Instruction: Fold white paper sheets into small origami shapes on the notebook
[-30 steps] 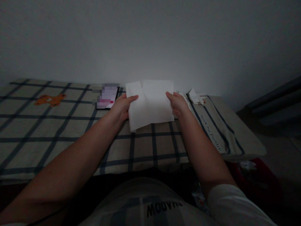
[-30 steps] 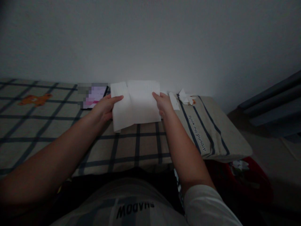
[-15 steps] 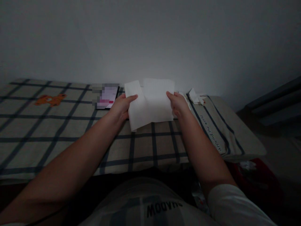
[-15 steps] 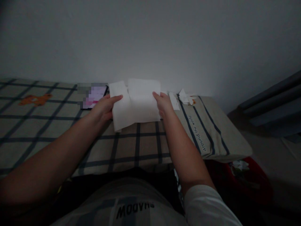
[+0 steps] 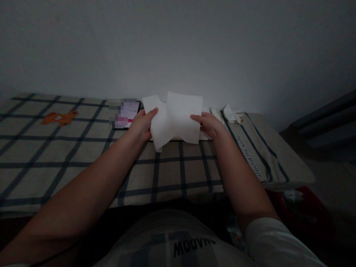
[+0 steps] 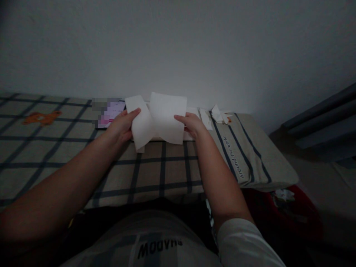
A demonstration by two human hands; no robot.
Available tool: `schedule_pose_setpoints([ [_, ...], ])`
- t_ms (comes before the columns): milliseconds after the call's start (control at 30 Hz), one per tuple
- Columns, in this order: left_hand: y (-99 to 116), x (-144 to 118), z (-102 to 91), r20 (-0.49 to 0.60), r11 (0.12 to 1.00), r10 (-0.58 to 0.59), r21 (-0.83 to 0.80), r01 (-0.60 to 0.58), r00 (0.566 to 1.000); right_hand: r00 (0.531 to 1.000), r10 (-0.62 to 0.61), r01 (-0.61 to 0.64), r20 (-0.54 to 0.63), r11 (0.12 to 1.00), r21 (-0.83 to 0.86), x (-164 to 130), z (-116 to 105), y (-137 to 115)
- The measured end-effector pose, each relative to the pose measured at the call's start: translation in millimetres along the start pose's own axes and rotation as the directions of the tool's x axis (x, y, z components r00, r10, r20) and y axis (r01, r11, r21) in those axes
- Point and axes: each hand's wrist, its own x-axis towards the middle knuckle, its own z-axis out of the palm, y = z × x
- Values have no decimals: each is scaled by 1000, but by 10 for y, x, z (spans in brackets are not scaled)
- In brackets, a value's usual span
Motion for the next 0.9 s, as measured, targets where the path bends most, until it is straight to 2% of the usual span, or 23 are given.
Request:
schedule_pose_setpoints([
  [100,6,-17,21,22,1000,-10,-8,10,1000,999,0,0,-46,1000,-12,-6,12,-9],
  [300,104,-183,94,147,991,-133,32,130,980,972,-73,78,-222,997,11,97,-8,69],
  [533,127,-183,81,89,967,-223,145,209,971,956,-175,181,-235,983,4,171,-27,157],
  [767,87,-128,38,19,977,-147,159,142,989,901,-315,270,-296,945,-184,213,-45,152],
  [900,66,-134,30,31,978,-89,193,81,996,852,-450,339,-266,863,-373,231,-92,155],
])
